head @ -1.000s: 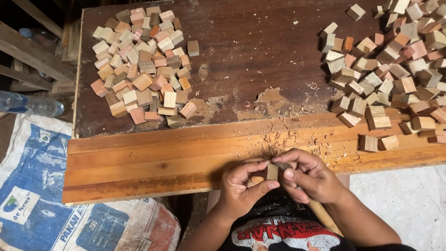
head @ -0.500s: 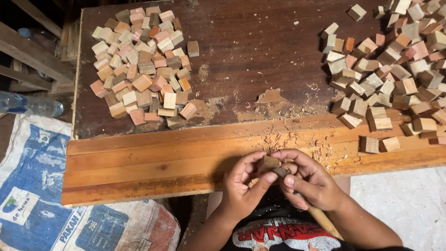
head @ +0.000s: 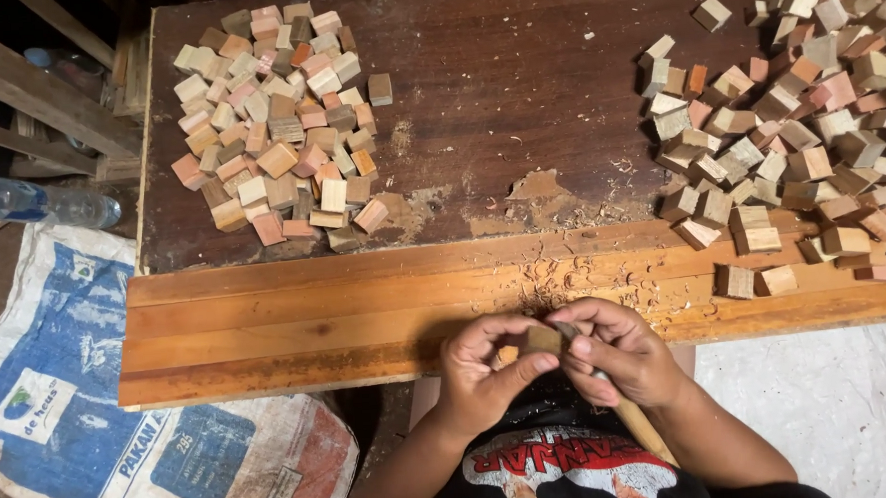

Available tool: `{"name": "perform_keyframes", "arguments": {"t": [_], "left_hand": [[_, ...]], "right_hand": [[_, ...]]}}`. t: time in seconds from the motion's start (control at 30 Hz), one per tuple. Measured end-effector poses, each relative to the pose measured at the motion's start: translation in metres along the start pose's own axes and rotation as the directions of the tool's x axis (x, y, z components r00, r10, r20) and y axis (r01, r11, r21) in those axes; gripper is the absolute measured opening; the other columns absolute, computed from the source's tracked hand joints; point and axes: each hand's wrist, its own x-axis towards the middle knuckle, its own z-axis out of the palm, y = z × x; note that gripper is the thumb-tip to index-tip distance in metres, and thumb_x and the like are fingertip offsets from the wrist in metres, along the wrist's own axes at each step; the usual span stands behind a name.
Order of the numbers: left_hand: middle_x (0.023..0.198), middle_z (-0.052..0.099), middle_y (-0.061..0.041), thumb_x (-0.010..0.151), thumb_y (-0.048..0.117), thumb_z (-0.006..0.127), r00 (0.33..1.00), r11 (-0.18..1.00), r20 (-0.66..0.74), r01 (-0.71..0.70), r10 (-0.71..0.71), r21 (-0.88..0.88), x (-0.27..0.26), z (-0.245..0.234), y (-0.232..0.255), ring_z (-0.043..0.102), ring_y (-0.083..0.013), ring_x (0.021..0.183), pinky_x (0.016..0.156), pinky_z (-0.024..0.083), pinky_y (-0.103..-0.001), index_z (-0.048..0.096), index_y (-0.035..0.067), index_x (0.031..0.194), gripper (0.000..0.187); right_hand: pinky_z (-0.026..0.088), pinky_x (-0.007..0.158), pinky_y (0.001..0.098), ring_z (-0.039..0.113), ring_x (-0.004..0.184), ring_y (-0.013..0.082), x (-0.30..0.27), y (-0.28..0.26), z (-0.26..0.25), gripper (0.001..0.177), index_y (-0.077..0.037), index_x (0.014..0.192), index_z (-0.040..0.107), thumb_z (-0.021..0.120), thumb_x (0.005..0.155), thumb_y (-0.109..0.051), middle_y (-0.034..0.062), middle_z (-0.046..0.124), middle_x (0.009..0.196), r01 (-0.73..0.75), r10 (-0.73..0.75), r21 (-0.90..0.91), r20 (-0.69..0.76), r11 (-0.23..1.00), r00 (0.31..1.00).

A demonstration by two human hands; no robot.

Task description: The person sits at a wooden workbench and uses a small knife to carve and round the edges of small rectangular wooden blocks. They pick up blocks from a pile on the left, shape them, and place them into a pile on the right.

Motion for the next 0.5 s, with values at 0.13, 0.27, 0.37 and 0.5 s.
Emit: {"name": "perform_keyframes", "arguments": {"t": [0.13,0.27,0.37,0.5], "left_hand": [[0.113,0.075,-0.011,0.084,0.007,0.086,0.994,0.993,-0.083,0.081,-0.074,0.089,-0.003,-0.009,-0.01,0.073,-0.0199,0.106,0.097,0.059,-0.031,0.066,0.006,0.112,0.034],[0.113,0.075,-0.011,0.086,0.006,0.084,0.999,0.996,-0.04,0.024,-0.02,0.089,-0.005,-0.01,-0.012,0.075,-0.0199,0.105,0.096,0.062,-0.031,0.066,0.006,0.116,0.034],[0.114,0.075,-0.011,0.087,0.004,0.084,1.0,0.997,-0.015,-0.003,0.005,0.075,-0.003,-0.013,-0.012,0.075,-0.0196,0.105,0.098,0.061,-0.032,0.067,0.008,0.118,0.036],[0.116,0.075,-0.012,0.086,0.003,0.085,0.997,0.99,0.056,0.052,-0.046,-0.13,-0.011,-0.009,-0.013,0.075,-0.0187,0.104,0.095,0.061,-0.031,0.07,0.009,0.119,0.037]], "right_hand": [[0.041,0.034,0.022,0.041,0.041,0.0107,0.005,-0.011,0.02,0.045,0.008,0.149,0.034,0.051,0.107,0.003,0.0066,0.047,0.067,-0.012,0.012,0.065,0.002,0.998,1.0],[0.043,0.034,0.0243,0.041,0.039,0.013,0.006,-0.008,0.018,0.038,0.006,0.144,0.041,0.051,0.107,0.004,0.0101,0.048,0.065,-0.023,0.021,0.044,0.057,0.999,0.998],[0.045,0.035,0.0249,0.045,0.041,0.0133,0.005,-0.006,0.003,0.035,0.001,0.144,0.048,0.05,0.109,0.003,0.0101,0.051,0.065,-0.012,0.012,-0.005,0.097,1.0,0.995],[0.041,0.032,0.0247,0.044,0.038,0.0127,0.006,-0.007,-0.005,0.033,0.004,0.138,0.053,0.053,0.105,0.001,0.0086,0.047,0.055,-0.03,0.022,-0.095,-0.081,0.995,0.996]]}}
